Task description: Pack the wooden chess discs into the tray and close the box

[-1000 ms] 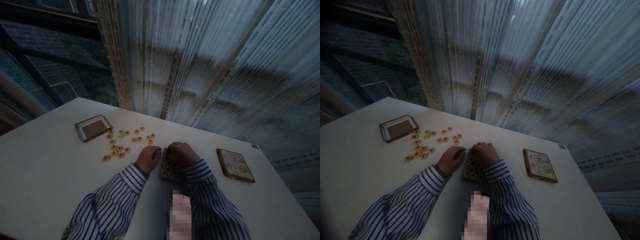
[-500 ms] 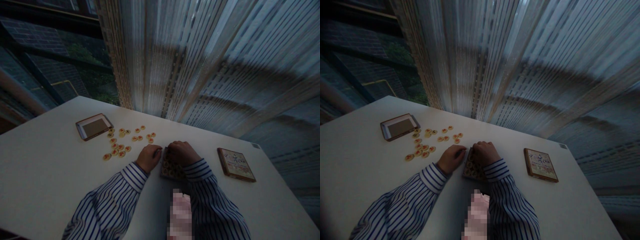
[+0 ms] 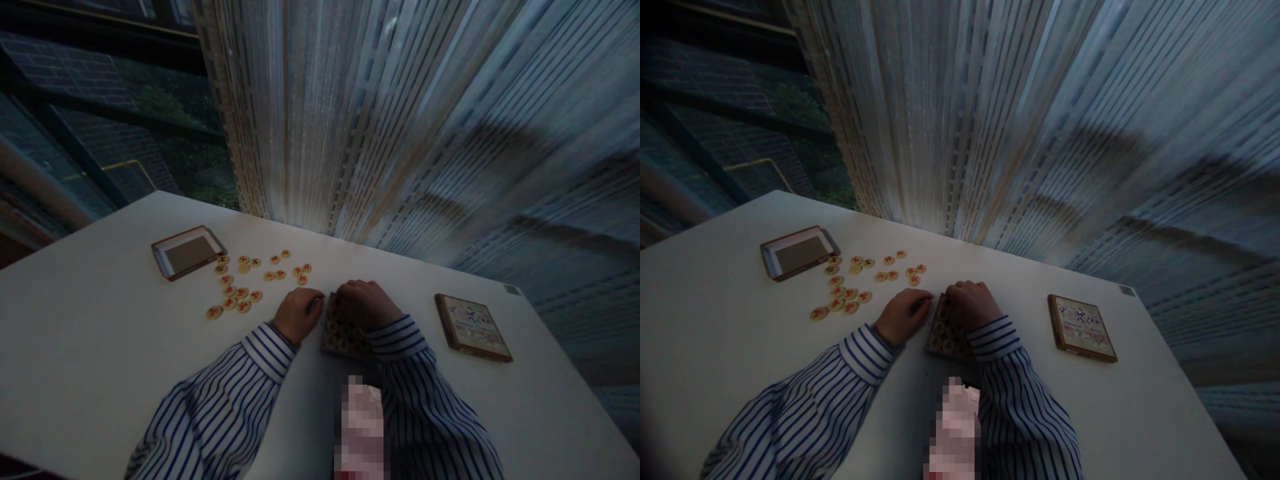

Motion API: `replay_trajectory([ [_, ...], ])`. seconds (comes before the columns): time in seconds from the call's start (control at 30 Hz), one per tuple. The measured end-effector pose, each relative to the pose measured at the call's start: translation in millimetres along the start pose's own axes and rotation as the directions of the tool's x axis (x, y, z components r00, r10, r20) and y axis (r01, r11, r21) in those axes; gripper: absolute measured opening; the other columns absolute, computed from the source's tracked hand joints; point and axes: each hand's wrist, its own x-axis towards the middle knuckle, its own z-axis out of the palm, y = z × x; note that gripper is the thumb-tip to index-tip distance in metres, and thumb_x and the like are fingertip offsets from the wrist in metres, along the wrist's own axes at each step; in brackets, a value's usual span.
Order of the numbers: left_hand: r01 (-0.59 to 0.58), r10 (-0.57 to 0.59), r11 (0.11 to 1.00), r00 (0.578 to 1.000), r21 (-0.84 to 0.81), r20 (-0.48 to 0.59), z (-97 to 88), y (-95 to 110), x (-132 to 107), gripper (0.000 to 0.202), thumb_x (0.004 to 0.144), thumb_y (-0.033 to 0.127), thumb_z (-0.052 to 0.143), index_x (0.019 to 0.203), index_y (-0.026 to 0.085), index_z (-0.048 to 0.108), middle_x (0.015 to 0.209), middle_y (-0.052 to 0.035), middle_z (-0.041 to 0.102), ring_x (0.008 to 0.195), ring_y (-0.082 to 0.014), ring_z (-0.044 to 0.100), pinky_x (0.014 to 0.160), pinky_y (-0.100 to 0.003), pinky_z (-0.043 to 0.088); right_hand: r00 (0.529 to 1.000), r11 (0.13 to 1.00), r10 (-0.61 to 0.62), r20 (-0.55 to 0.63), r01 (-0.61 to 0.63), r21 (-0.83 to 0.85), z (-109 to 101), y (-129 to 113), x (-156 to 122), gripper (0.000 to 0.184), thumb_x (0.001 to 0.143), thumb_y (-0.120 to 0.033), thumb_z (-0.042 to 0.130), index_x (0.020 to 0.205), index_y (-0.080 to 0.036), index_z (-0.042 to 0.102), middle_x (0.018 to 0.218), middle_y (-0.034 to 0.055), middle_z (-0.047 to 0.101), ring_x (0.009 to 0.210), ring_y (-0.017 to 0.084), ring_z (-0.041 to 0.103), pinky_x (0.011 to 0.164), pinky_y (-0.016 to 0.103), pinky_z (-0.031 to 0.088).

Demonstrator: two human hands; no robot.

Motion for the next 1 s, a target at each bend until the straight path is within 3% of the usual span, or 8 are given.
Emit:
replay_trajectory([
  [1.0,0.001,-0.002,1.0,0.999,0.029,0.052,0.8,-0.1,-0.8,0.016,0.076,0.018,0.051,0.084,0.017,0.066,0.079,-0.0064,0.07,0.076,-0.0192,0.062,0.071,-0.033,0.048,0.999,0.998,0.032,-0.013,-0.032,-0.057,5.6,1.3,1.1,0.027,0.082,-0.028,0.042,0.087,-0.016,0.065,0.097,0.0093,0.064,0.089,0.021,0.058,0.072,0.032,0.041],
])
